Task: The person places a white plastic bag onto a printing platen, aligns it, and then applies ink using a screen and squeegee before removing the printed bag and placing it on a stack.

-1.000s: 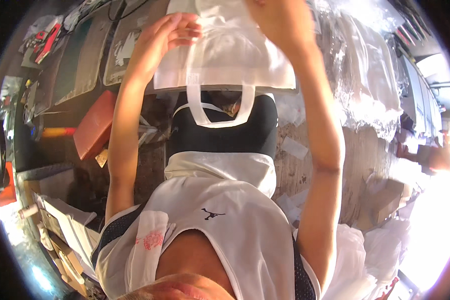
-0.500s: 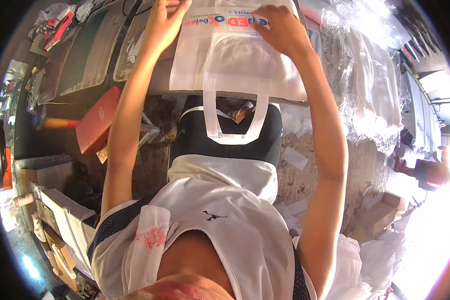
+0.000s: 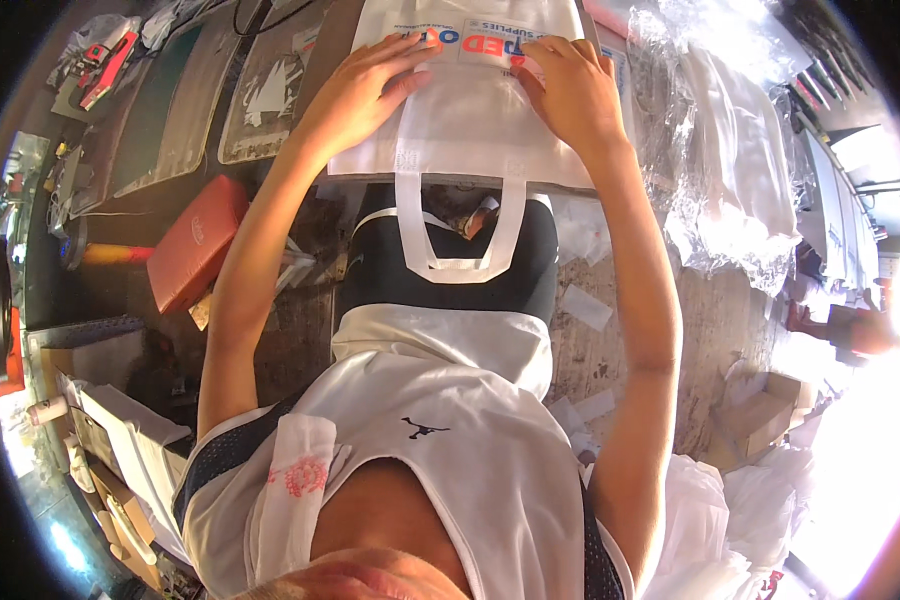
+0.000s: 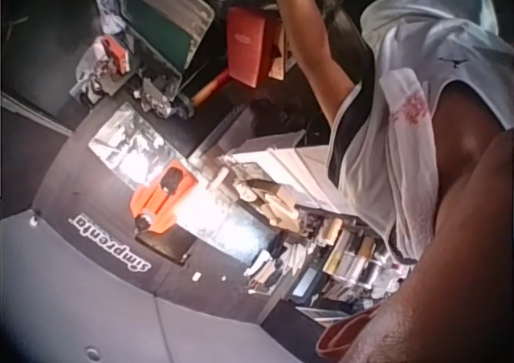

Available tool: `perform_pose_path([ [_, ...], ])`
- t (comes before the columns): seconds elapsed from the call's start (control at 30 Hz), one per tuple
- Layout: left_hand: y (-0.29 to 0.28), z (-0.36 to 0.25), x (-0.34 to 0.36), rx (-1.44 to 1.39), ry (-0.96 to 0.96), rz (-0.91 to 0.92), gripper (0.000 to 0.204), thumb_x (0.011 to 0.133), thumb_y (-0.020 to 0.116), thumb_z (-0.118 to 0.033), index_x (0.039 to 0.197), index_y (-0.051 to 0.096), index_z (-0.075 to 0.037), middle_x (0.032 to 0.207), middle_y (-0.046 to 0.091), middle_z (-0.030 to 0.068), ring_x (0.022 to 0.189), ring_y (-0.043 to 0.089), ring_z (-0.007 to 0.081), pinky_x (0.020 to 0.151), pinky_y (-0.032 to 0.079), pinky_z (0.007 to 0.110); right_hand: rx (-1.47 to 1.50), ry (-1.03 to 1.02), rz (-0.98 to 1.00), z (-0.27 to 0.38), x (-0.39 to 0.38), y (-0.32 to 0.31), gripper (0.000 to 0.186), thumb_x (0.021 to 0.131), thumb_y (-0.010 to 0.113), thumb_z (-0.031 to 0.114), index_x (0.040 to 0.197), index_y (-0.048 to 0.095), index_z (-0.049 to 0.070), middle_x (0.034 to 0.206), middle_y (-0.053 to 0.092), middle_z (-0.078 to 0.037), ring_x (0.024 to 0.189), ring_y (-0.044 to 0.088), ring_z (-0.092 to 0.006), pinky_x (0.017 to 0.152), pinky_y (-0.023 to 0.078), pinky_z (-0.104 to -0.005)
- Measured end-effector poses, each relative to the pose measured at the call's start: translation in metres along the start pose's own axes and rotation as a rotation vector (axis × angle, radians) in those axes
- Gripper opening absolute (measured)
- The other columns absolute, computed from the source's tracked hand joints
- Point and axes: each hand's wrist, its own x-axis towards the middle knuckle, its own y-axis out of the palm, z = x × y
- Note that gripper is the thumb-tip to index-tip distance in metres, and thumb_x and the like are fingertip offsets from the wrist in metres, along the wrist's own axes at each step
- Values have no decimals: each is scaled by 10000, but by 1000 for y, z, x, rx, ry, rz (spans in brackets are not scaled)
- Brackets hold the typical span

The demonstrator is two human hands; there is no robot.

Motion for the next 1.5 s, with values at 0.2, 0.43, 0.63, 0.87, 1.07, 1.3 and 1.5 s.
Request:
perform_pose_path([
  [0.2, 9, -2, -7, 132, -19, -63, 562, 1048, 515, -495, 1469, 561, -126, 1545, 529, 98, 1443, 473, 305, 1193, 337, 533, 73, 16, 13, -1, -4, -3, 318, 979, 670, 327, 1239, 715, 149, 1269, 691, -17, 1213, 608, -252, 1032, 442, -447],
  [0.43, 6, -9, -4, 279, -23, -3, 616, 1039, 493, -547, 1465, 551, -107, 1548, 532, 98, 1449, 478, 273, 1181, 341, 557, 93, 14, 26, -4, -3, -8, 317, 976, 675, 332, 1217, 727, 133, 1264, 698, -23, 1216, 610, -260, 1060, 440, -449],
  [0.63, -1, -18, -4, 191, -118, 32, 660, 1053, 454, -571, 1558, 454, -146, 1611, 450, 101, 1510, 380, 309, 1217, 290, 555, 194, 37, -38, -11, -1, -30, 290, 965, 692, 287, 1196, 728, 116, 1265, 700, -59, 1234, 612, -278, 1089, 442, -414],
  [0.87, -3, -30, 12, 108, -7, -38, 640, 1052, 451, -584, 1567, 450, -205, 1632, 412, 110, 1507, 372, 356, 1216, 275, 583, 378, -44, -316, 51, 29, -169, 157, 907, 698, 94, 1052, 724, 38, 1087, 719, -96, 1041, 681, -249, 911, 525, -367],
  [1.07, 14, -31, 19, 119, 55, 76, 557, 1061, 451, -553, 1514, 535, -238, 1618, 433, 100, 1497, 372, 388, 1198, 251, 655, 262, -199, -484, 86, 44, -228, 76, 936, 637, -23, 973, 701, -38, 996, 703, -138, 946, 668, -222, 874, 506, -332],
  [1.3, 9, -37, 18, 70, 91, 42, 527, 1051, 501, -524, 1507, 544, -263, 1616, 429, 121, 1488, 380, 405, 1185, 262, 663, 337, -362, -560, 80, 48, -225, 80, 929, 640, -3, 953, 696, -56, 980, 703, -161, 931, 673, -237, 863, 505, -348],
  [1.5, -3, -47, 25, 42, 104, 20, 556, 1023, 568, -506, 1523, 529, -265, 1626, 398, 170, 1493, 361, 425, 1143, 290, 705, 316, -557, -819, 79, 99, -287, 109, 940, 620, 42, 953, 678, -49, 897, 677, -149, 825, 651, -224, 737, 513, -332],
])
